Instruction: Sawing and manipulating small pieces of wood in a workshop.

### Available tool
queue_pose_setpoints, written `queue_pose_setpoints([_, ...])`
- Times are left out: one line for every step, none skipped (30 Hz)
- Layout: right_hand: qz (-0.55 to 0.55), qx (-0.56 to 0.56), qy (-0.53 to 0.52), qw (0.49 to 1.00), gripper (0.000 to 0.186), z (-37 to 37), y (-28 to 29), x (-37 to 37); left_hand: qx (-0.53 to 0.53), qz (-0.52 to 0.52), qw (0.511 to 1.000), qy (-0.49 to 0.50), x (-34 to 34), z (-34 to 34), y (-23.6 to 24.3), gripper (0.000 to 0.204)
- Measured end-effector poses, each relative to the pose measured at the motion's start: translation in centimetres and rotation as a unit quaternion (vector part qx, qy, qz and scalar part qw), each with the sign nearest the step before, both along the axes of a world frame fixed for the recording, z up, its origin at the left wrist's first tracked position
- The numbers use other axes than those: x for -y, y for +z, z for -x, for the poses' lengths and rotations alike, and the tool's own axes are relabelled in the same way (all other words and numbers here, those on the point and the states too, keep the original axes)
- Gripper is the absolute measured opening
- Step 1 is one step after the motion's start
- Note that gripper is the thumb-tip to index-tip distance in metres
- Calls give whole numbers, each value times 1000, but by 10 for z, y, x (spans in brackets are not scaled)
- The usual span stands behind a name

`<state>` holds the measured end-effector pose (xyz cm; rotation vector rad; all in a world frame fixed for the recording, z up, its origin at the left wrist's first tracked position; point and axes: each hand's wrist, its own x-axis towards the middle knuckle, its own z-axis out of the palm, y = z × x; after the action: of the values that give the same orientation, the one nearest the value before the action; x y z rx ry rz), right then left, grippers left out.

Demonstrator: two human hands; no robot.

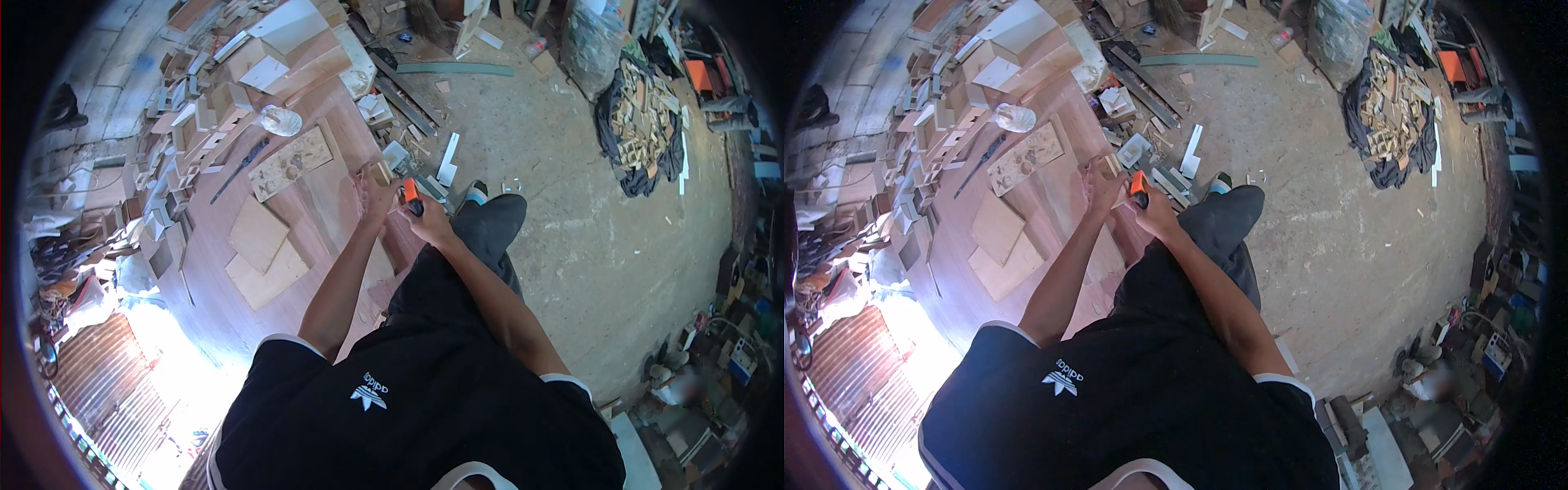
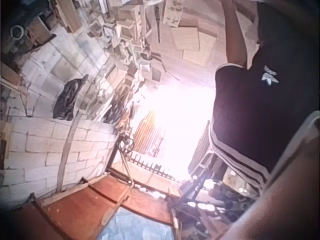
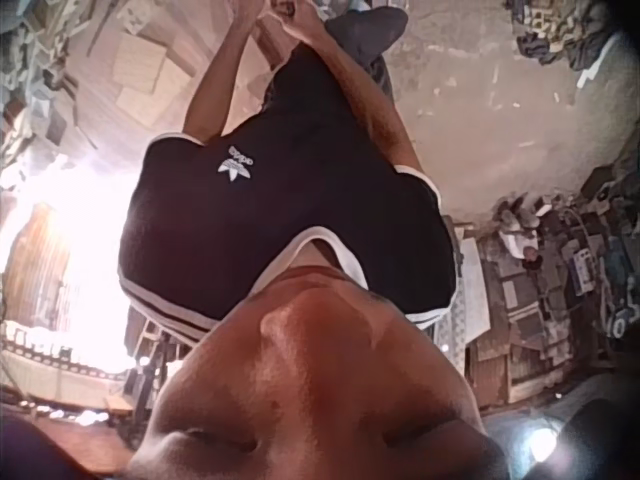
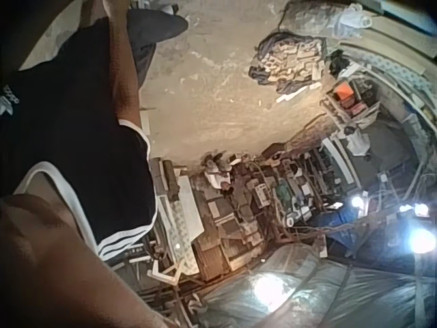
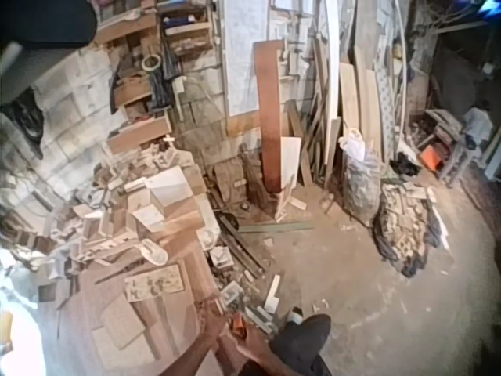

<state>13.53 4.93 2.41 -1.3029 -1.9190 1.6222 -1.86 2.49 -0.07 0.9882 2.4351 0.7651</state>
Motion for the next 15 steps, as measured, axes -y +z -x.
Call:
queue_pose_setpoints([-4,-5,7,1000,32,-1,5,4,17,-6,1000,15,2,6,4,74])
queue_pose_setpoints([-49,40,25,998,33,-8,6,8,15,-9,1000,18,2,9,12,74])
queue_pose_setpoints([-95,84,42,991,34,-15,6,12,12,-26,999,29,3,12,20,73])
queue_pose_setpoints([-100,80,46,991,34,-21,13,16,6,-43,998,43,5,16,34,73])
queue_pose_setpoints([-127,96,79,984,40,-28,22,22,4,-46,998,47,8,19,45,73])
queue_pose_setpoints([-154,112,111,975,46,-32,30,27,-20,-83,996,29,11,23,57,71])
queue_pose_setpoints([-159,108,115,975,46,-31,43,31,-46,-121,992,11,14,27,74,70])
queue_pose_setpoints([-203,86,133,966,50,-30,53,36,-48,-123,991,14,17,28,85,70])
queue_pose_setpoints([-246,64,150,955,54,-28,63,40,-53,-158,986,9,21,30,95,70])
queue_pose_setpoints([-252,61,152,954,54,-24,73,44,-60,-194,979,4,24,32,111,69])
queue_pose_setpoints([-232,110,212,943,55,-22,79,46,-60,-199,978,4,24,31,123,69])
queue_pose_setpoints([-211,158,270,926,56,-19,85,49,-57,-210,976,11,25,29,136,69])
queue_pose_setpoints([-251,155,271,916,53,-15,92,53,-57,-221,973,22,28,29,150,70])
queue_pose_setpoints([-257,154,271,915,53,-14,92,55,-59,-226,972,23,29,28,159,70])
queue_pose_setpoints([-263,155,279,910,49,-12,92,57,-53,-242,968,24,30,27,168,70])
